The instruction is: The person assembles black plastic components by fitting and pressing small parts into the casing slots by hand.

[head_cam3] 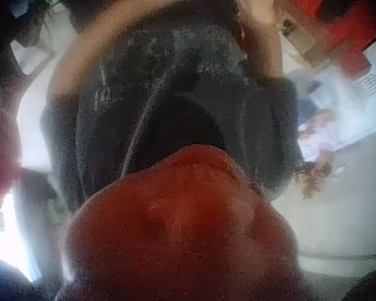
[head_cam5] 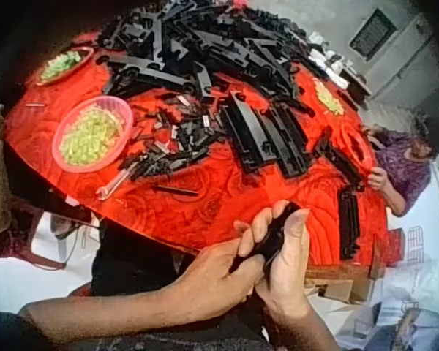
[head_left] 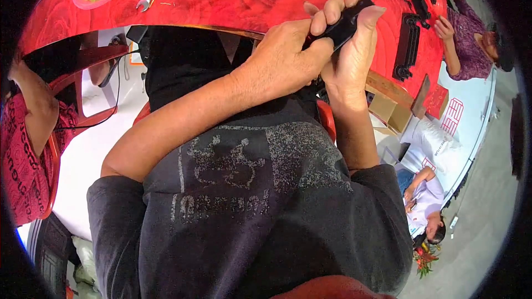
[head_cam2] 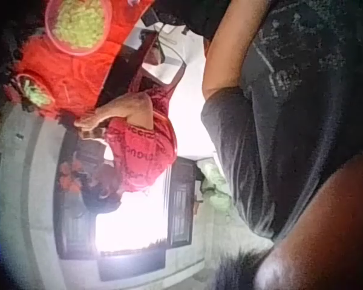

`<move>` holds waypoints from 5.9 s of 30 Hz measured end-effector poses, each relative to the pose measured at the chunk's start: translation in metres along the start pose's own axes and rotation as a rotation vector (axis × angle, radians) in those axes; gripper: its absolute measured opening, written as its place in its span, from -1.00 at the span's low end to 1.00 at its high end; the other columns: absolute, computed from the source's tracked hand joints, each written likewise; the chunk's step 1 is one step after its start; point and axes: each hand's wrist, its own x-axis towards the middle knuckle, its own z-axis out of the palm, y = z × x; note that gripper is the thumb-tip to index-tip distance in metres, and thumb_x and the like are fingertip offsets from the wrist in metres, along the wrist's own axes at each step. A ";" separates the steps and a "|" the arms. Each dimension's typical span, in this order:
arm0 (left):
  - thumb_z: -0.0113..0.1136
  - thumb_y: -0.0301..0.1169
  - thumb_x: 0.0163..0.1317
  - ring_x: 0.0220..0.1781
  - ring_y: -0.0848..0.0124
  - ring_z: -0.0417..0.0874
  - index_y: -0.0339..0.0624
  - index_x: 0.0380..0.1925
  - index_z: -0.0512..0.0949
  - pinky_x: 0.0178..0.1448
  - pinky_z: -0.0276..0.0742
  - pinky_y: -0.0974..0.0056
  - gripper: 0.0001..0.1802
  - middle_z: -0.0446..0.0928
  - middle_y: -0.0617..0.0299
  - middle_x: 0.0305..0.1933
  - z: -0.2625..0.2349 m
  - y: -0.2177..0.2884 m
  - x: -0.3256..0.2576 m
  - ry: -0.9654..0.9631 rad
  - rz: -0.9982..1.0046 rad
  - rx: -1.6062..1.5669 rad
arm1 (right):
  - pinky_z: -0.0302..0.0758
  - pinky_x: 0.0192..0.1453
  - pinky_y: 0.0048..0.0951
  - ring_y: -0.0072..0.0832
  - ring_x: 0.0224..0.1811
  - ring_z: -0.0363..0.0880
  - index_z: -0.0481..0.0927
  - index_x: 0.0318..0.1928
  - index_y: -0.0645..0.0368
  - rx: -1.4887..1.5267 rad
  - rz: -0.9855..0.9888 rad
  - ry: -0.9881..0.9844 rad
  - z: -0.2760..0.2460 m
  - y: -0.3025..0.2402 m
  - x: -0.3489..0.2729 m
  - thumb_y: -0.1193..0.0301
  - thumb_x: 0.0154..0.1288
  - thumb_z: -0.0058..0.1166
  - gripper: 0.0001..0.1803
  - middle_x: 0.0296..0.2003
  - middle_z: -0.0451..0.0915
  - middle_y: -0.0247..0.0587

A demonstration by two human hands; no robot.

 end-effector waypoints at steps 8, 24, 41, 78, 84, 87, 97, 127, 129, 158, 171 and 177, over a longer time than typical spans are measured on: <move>0.05 -0.29 0.19 -0.59 0.45 0.61 -0.35 -0.45 0.54 -0.44 0.55 0.32 -0.72 0.55 0.16 -0.62 0.001 -0.007 -0.001 -0.002 -0.069 -0.171 | 0.57 0.11 -0.04 -0.44 -0.55 0.54 0.27 -0.23 0.10 -0.011 0.018 0.006 0.004 0.001 -0.002 -0.18 0.41 -0.14 -0.45 -0.50 0.42 -0.29; 0.04 -0.25 0.21 -0.55 0.30 0.66 -0.39 -0.37 0.52 -0.39 0.58 0.21 -0.67 0.58 0.06 -0.58 0.001 -0.013 -0.005 -0.005 -0.042 -0.139 | 0.51 0.21 -0.06 -0.41 -0.50 0.58 0.30 -0.22 0.09 0.060 0.073 -0.006 0.000 0.008 -0.004 -0.15 0.44 -0.16 -0.49 -0.49 0.42 -0.31; 0.09 -0.38 0.36 -0.44 0.30 0.70 -0.42 -0.23 0.39 -0.37 0.57 0.22 -0.75 0.59 0.01 -0.50 0.000 -0.009 -0.020 0.007 0.107 0.301 | 0.36 0.32 0.07 -0.41 -0.47 0.51 0.34 -0.18 0.05 0.233 0.078 -0.046 -0.015 0.008 -0.004 -0.28 0.32 -0.14 -0.40 -0.49 0.36 -0.38; 0.15 -0.36 0.22 -0.27 -0.21 0.64 -0.45 -0.28 0.48 -0.14 0.53 -0.09 -0.72 0.56 -0.32 -0.41 0.004 -0.007 -0.023 0.117 0.138 0.260 | 0.45 0.22 0.04 -0.35 -0.50 0.56 0.29 -0.23 0.09 0.118 0.050 0.030 -0.006 0.013 -0.011 -0.31 0.34 -0.19 -0.35 -0.51 0.35 -0.36; 0.07 -0.38 0.35 -0.47 0.31 0.68 -0.40 -0.09 0.44 -0.38 0.57 0.22 -0.73 0.59 0.03 -0.49 -0.005 -0.015 -0.038 0.016 0.119 0.331 | 0.43 0.24 0.03 -0.38 -0.48 0.56 0.32 -0.19 0.04 0.152 0.042 0.021 -0.013 0.009 -0.009 -0.32 0.31 -0.17 -0.37 -0.50 0.36 -0.37; 0.07 -0.37 0.36 -0.48 0.30 0.68 -0.39 -0.16 0.42 -0.38 0.56 0.19 -0.75 0.59 0.03 -0.50 -0.004 -0.010 -0.038 0.007 0.078 0.358 | 0.43 0.25 0.04 -0.37 -0.49 0.56 0.32 -0.18 0.05 0.201 0.053 -0.023 -0.016 0.009 -0.008 -0.31 0.32 -0.17 -0.37 -0.50 0.37 -0.37; 0.11 -0.42 0.22 -0.28 -0.25 0.61 -0.43 -0.32 0.43 -0.14 0.49 -0.16 -0.78 0.55 -0.32 -0.44 0.000 -0.008 -0.038 0.057 0.120 0.354 | 0.44 0.24 0.04 -0.34 -0.49 0.58 0.31 -0.19 0.06 0.173 0.037 0.028 -0.013 0.009 -0.010 -0.31 0.30 -0.13 -0.36 -0.49 0.41 -0.34; 0.09 -0.40 0.35 -0.27 -0.21 0.61 -0.37 -0.13 0.43 -0.25 0.46 -0.04 -0.77 0.52 -0.27 -0.44 0.006 0.003 -0.031 0.008 0.163 0.398 | 0.21 0.42 -0.19 -0.53 -0.59 0.30 0.40 -0.19 0.08 0.311 -0.013 -0.057 -0.038 -0.015 0.013 -0.27 0.15 0.10 -0.35 -0.49 0.30 -0.43; 0.11 -0.42 0.34 -0.26 -0.22 0.60 -0.37 -0.15 0.42 -0.26 0.46 -0.05 -0.78 0.51 -0.29 -0.44 0.006 0.002 -0.030 0.023 0.184 0.390 | 0.22 0.41 -0.19 -0.53 -0.59 0.30 0.39 -0.19 0.08 0.324 -0.008 -0.058 -0.039 -0.015 0.013 -0.27 0.15 0.11 -0.35 -0.49 0.30 -0.43; 0.08 -0.48 0.29 -0.40 -0.21 0.63 -0.46 -0.35 0.36 -0.34 0.53 -0.11 -0.80 0.51 -0.28 -0.58 0.011 0.004 -0.034 0.021 0.251 0.512 | 0.33 0.37 -0.25 -0.55 -0.59 0.28 0.37 -0.22 0.13 0.453 0.037 -0.005 -0.032 -0.006 0.008 -0.21 0.21 0.12 -0.38 -0.50 0.29 -0.40; 0.12 -0.45 0.30 -0.33 -0.24 0.60 -0.36 -0.20 0.43 -0.34 0.47 -0.08 -0.81 0.50 -0.34 -0.47 0.010 0.006 -0.032 0.021 0.160 0.440 | 0.34 0.35 -0.24 -0.53 -0.61 0.28 0.38 -0.21 0.16 0.526 0.045 -0.085 -0.042 -0.005 0.016 -0.22 0.22 0.09 -0.36 -0.51 0.29 -0.38; 0.12 -0.45 0.31 -0.31 -0.23 0.61 -0.37 -0.14 0.43 -0.31 0.49 -0.08 -0.78 0.51 -0.34 -0.44 0.012 0.004 -0.033 0.045 0.228 0.406 | 0.34 0.35 -0.23 -0.53 -0.60 0.28 0.39 -0.21 0.18 0.549 0.037 -0.113 -0.042 -0.010 0.018 -0.24 0.20 0.09 -0.34 -0.51 0.29 -0.38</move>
